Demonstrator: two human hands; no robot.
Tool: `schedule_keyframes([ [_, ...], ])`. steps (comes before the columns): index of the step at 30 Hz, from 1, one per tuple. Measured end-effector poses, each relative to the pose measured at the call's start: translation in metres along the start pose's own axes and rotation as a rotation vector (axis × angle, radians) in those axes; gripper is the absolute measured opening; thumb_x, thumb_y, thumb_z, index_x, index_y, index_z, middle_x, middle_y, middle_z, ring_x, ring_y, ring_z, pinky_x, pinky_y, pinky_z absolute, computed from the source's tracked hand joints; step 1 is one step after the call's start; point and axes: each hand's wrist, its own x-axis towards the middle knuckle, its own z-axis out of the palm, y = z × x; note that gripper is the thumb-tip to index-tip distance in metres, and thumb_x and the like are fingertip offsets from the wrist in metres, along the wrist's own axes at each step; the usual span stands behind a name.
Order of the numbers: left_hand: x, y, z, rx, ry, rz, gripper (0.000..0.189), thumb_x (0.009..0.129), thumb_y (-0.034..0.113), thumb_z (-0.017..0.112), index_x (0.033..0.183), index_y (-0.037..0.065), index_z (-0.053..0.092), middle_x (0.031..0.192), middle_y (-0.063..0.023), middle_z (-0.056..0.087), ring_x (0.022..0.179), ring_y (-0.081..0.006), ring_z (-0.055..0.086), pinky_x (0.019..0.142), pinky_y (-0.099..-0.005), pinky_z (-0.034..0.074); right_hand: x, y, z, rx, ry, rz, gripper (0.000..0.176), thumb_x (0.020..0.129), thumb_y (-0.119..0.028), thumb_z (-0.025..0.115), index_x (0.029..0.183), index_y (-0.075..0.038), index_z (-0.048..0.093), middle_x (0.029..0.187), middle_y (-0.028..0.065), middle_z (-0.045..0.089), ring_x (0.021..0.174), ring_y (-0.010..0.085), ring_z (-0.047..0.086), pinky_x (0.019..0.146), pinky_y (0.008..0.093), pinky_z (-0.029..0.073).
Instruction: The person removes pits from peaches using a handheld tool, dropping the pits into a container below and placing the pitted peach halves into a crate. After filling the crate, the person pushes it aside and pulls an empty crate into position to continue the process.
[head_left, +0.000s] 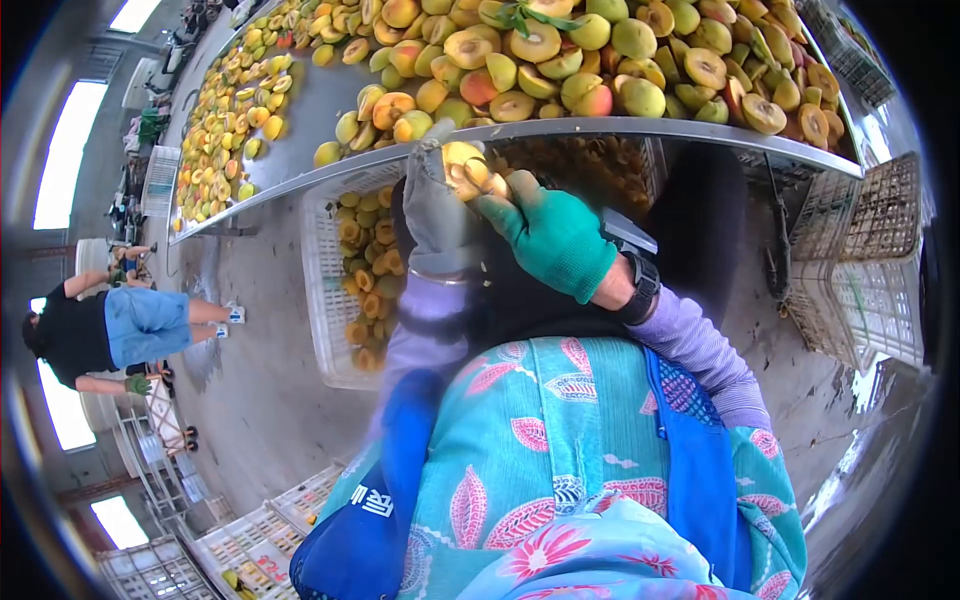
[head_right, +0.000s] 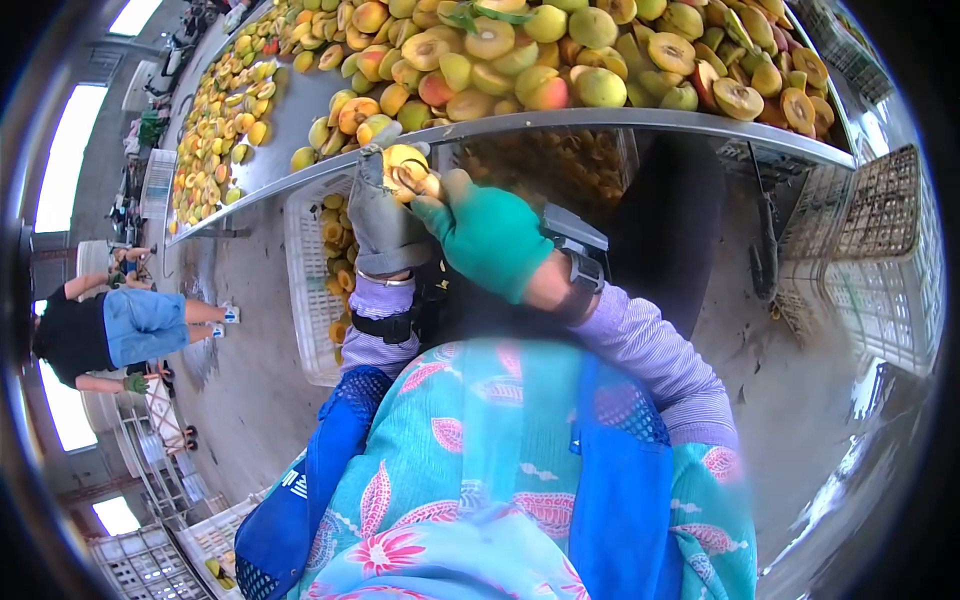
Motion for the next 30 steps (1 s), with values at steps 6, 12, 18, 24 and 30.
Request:
schedule_keyframes([
  [6,-0.007,0.024,0.012,-0.356,0.022,-0.243,0.030,0.095,0.027,0.050,0.110,0.000,0.052,0.098,-0.0182,0.062,0.082,-0.0283,0.064,0.073,-0.0375,0.056,0.006,0.011,0.006,0.024,0.036,-0.013,0.034,0.094,-0.036,0.054,0.095,-0.002,0.053,0.069,0.0218,0.061,0.064,0.0404,0.061,0.056,0.0496,0.046],
  [12,-0.002,0.017,0.006,-0.292,0.063,-0.227,0.022,0.093,0.016,0.050,0.107,0.000,0.053,0.093,-0.0178,0.063,0.080,-0.0269,0.064,0.067,-0.0361,0.057,0.004,0.001,-0.001,0.011,-0.007,0.001,0.031,0.093,-0.034,0.057,0.091,-0.003,0.051,0.067,0.0214,0.061,0.063,0.0410,0.061,0.053,0.0482,0.045],
  [18,0.004,0.011,0.011,-0.077,0.063,-0.108,0.026,0.095,0.022,0.052,0.096,-0.002,0.060,0.082,-0.0143,0.064,0.069,-0.0226,0.063,0.063,-0.0324,0.054,0.010,0.008,0.005,-0.040,-0.025,-0.003,0.031,0.094,-0.032,0.056,0.090,-0.002,0.050,0.065,0.0221,0.059,0.062,0.0422,0.060,0.052,0.0492,0.045],
  [24,0.007,0.018,0.013,-0.159,0.085,-0.207,0.029,0.097,0.023,0.051,0.090,-0.003,0.062,0.078,-0.0120,0.064,0.066,-0.0200,0.062,0.058,-0.0287,0.052,0.010,0.007,0.008,0.003,-0.090,0.014,0.036,0.095,-0.034,0.053,0.096,0.002,0.049,0.063,0.0227,0.059,0.058,0.0412,0.059,0.051,0.0491,0.045],
  [30,0.012,0.007,0.011,0.060,0.079,-0.087,0.026,0.096,0.021,0.052,0.089,-0.001,0.064,0.075,-0.0096,0.064,0.064,-0.0161,0.061,0.059,-0.0280,0.052,0.002,0.026,0.040,0.228,-0.016,0.026,0.037,0.097,-0.033,0.050,0.102,0.004,0.051,0.067,0.0243,0.059,0.061,0.0428,0.059,0.053,0.0485,0.045],
])
